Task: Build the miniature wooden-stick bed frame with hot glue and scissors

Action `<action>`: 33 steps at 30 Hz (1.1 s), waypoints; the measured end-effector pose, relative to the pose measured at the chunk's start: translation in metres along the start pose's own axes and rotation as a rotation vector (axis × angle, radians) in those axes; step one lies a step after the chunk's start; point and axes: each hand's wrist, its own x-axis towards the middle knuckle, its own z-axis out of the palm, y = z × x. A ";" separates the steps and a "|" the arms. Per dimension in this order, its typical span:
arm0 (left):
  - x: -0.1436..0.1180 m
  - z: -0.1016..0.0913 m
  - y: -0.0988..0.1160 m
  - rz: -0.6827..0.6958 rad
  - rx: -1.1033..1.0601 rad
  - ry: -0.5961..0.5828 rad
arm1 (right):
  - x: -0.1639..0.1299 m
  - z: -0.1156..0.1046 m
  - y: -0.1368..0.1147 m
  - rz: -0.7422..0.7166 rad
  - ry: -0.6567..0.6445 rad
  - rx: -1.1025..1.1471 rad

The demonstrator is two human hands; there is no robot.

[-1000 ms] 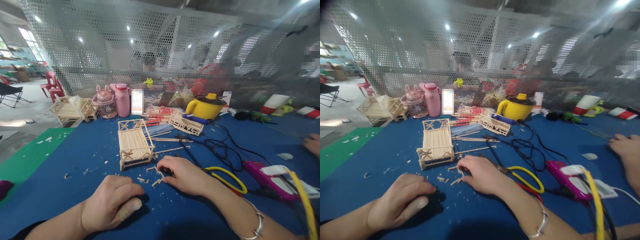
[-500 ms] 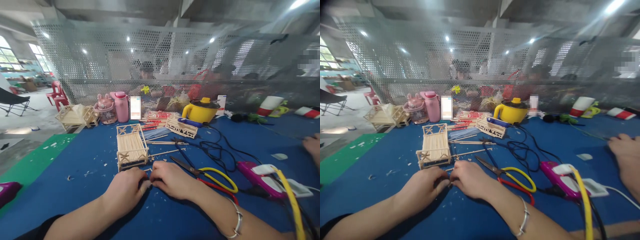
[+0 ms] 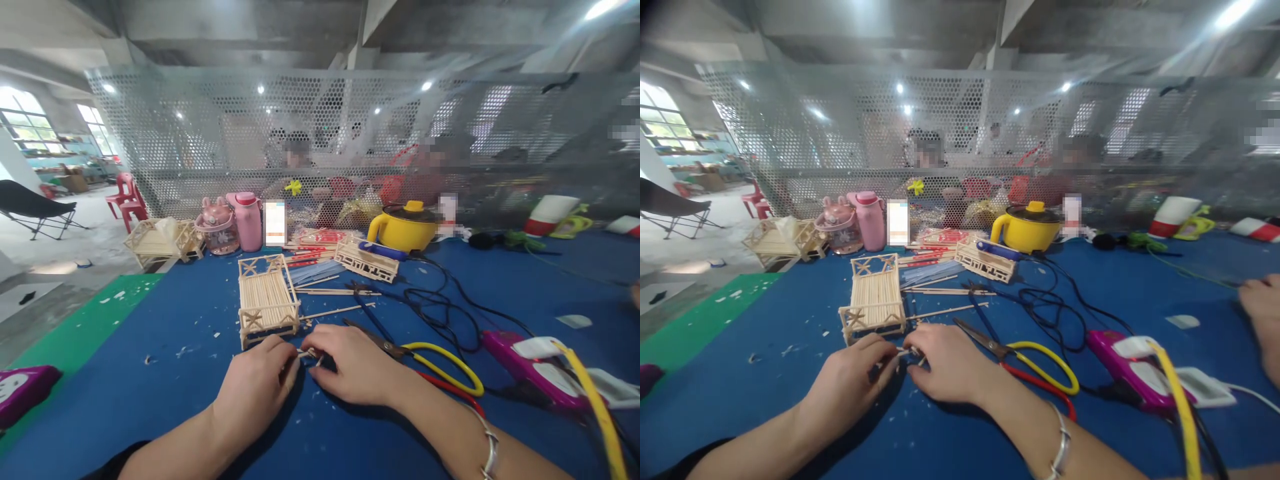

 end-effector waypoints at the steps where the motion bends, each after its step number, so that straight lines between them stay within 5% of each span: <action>1: -0.001 -0.001 0.000 0.020 -0.034 0.028 | 0.000 0.000 0.000 -0.008 0.007 -0.011; 4: -0.003 0.001 0.000 0.045 -0.237 0.128 | 0.000 0.001 -0.002 -0.033 0.029 0.038; 7: -0.005 0.005 0.002 -0.043 -0.583 0.210 | 0.000 0.005 -0.005 -0.017 0.049 0.322; 13: -0.013 0.004 0.005 -0.199 -1.161 0.079 | -0.003 0.010 -0.021 0.119 -0.048 0.800; 19: -0.013 0.012 0.002 -0.245 -1.396 -0.045 | -0.014 0.009 -0.028 -0.010 0.133 0.282; 24: -0.012 0.017 0.004 -0.403 -1.532 -0.166 | -0.035 0.011 -0.034 -0.079 0.112 -0.098; 29: -0.013 0.009 0.006 -0.449 -1.609 -0.183 | -0.047 -0.001 -0.042 0.131 0.100 -0.128; 33: -0.015 0.007 0.005 -0.371 -1.593 -0.167 | -0.064 -0.015 -0.018 0.399 0.182 -0.157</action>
